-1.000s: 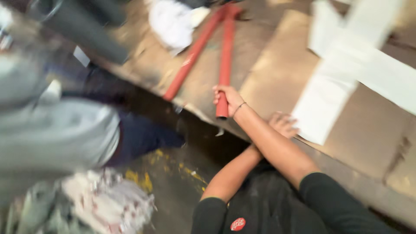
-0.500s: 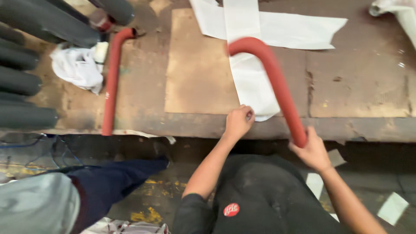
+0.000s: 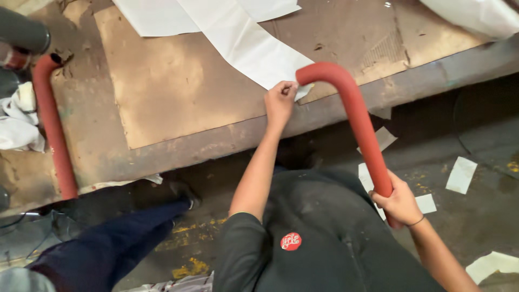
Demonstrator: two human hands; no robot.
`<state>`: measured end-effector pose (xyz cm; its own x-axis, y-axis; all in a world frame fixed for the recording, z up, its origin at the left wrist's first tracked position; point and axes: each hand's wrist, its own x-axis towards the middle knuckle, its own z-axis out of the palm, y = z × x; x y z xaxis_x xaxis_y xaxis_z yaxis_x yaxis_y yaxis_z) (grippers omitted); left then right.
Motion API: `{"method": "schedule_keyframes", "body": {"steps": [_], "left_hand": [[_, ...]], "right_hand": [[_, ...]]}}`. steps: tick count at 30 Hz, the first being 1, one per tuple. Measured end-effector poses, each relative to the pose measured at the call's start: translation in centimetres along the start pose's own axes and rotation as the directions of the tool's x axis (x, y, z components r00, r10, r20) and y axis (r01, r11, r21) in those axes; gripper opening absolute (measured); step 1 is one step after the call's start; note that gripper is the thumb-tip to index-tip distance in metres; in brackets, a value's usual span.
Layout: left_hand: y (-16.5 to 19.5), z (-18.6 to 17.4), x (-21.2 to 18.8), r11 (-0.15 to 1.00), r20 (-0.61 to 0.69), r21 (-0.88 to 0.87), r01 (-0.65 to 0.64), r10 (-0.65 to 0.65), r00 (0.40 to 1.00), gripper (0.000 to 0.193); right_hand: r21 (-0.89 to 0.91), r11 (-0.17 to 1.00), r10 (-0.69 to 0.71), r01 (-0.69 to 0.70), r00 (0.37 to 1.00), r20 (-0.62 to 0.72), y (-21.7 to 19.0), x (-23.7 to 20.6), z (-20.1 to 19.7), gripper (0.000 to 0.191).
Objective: The person wraps white paper sleeves around red curved metal tubes on a workbench, folding the paper over each tube and tucking the ends closed by hand. The wrapped tubes are then laid out and arranged in rows on the bench alongside other finished wrapped pieces.
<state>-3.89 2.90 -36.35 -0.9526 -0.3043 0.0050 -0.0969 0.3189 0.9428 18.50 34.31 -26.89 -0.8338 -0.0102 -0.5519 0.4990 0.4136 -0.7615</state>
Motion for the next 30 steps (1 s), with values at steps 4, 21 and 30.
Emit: {"method": "schedule_keyframes", "body": {"steps": [4, 21, 30], "left_hand": [[0.4, 0.9, 0.0, 0.938, 0.098, -0.318, 0.136, -0.109, 0.989, 0.012], [9.2, -2.1, -3.1, 0.684, 0.089, 0.415, -0.600, 0.626, 0.775, 0.018], [11.1, -4.8, -6.1, 0.542, 0.417, 0.242, -0.805, 0.691, 0.591, 0.021]], "right_hand": [[-0.222, 0.974, -0.053, 0.041, 0.997, -0.047, 1.7, 0.4, -0.7, 0.043], [0.144, 0.989, -0.014, -0.041, 0.930, 0.367, -3.0, 3.6, -0.6, 0.058], [0.279, 0.952, -0.030, -0.123, 0.874, 0.485, -5.9, 3.4, 0.2, 0.034]]}}
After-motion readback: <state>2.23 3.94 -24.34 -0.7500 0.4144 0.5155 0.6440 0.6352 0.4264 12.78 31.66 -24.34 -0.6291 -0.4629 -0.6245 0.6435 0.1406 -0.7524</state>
